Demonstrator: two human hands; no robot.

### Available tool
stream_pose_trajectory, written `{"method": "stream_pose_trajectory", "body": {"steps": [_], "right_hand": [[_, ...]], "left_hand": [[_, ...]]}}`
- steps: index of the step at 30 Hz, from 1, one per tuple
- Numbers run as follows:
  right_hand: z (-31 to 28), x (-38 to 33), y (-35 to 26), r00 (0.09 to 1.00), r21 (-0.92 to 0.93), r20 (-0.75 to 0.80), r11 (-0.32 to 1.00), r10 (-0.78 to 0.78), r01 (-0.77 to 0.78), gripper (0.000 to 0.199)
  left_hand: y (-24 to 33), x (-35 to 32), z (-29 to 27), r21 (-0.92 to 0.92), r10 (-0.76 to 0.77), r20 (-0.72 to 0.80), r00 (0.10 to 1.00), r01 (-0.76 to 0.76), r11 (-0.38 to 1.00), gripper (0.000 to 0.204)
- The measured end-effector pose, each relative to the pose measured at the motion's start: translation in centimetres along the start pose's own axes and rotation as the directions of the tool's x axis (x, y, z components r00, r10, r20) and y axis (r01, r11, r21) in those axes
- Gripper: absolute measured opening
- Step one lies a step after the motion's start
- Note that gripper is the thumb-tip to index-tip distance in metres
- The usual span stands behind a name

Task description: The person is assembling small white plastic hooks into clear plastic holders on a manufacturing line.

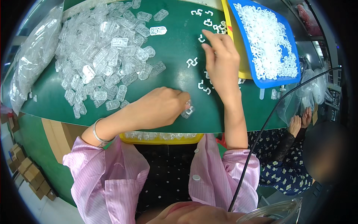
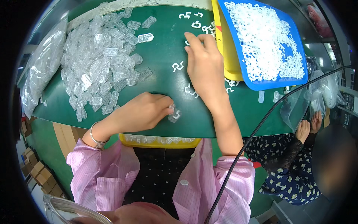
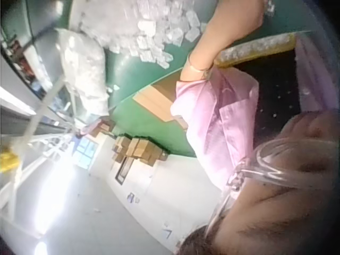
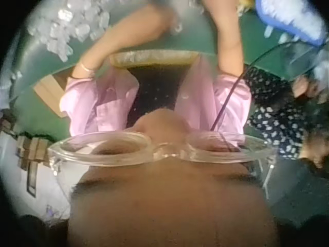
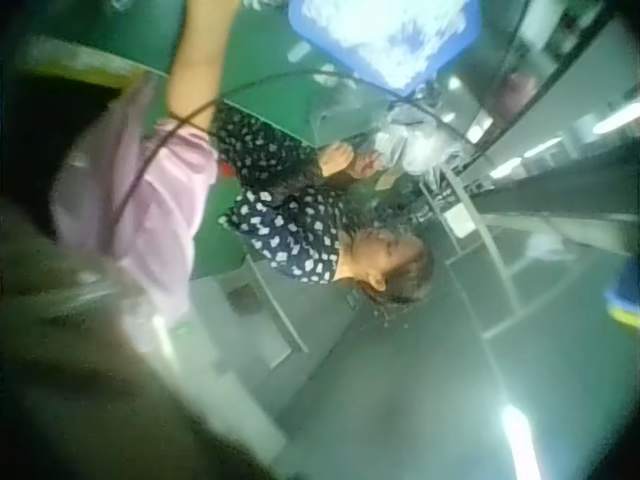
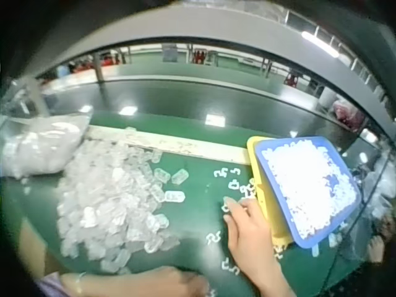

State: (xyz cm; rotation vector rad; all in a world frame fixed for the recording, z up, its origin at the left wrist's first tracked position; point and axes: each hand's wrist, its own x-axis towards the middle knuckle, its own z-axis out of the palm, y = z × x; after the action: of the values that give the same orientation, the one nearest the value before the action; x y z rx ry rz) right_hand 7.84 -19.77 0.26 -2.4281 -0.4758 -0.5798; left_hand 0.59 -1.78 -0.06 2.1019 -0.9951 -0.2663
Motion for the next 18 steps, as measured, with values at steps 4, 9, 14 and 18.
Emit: {"method": "stream_pose_trajectory", "body": {"steps": [4,9,14,18], "right_hand": [[2.3,-0.2,2.0,0.988,-0.143,0.118,0.983,-0.097,0.114,0.018],[1.6,-0.3,0.7,0.978,-0.31,0.179,0.937,-0.106,0.158,0.011],[0.9,-0.3,1.3,0.992,-0.221,0.1,0.97,-0.082,0.103,0.015],[-0.5,-0.5,0.9,0.959,0.465,0.18,0.84,0.218,-0.279,0.026]], "left_hand": [[0.4,0.7,-1.8,0.351,-0.1,-0.198,0.975,0.166,0.921,0.013],[-5.0,4.1,-6.6,0.867,0.118,-0.281,0.952,0.2,0.456,0.02],[-6.1,5.9,-6.7,0.869,-0.001,-0.151,0.988,0.134,0.476,0.023],[-4.5,5.8,-7.4,0.595,0.086,-0.29,0.953,0.11,0.796,0.022]]}}
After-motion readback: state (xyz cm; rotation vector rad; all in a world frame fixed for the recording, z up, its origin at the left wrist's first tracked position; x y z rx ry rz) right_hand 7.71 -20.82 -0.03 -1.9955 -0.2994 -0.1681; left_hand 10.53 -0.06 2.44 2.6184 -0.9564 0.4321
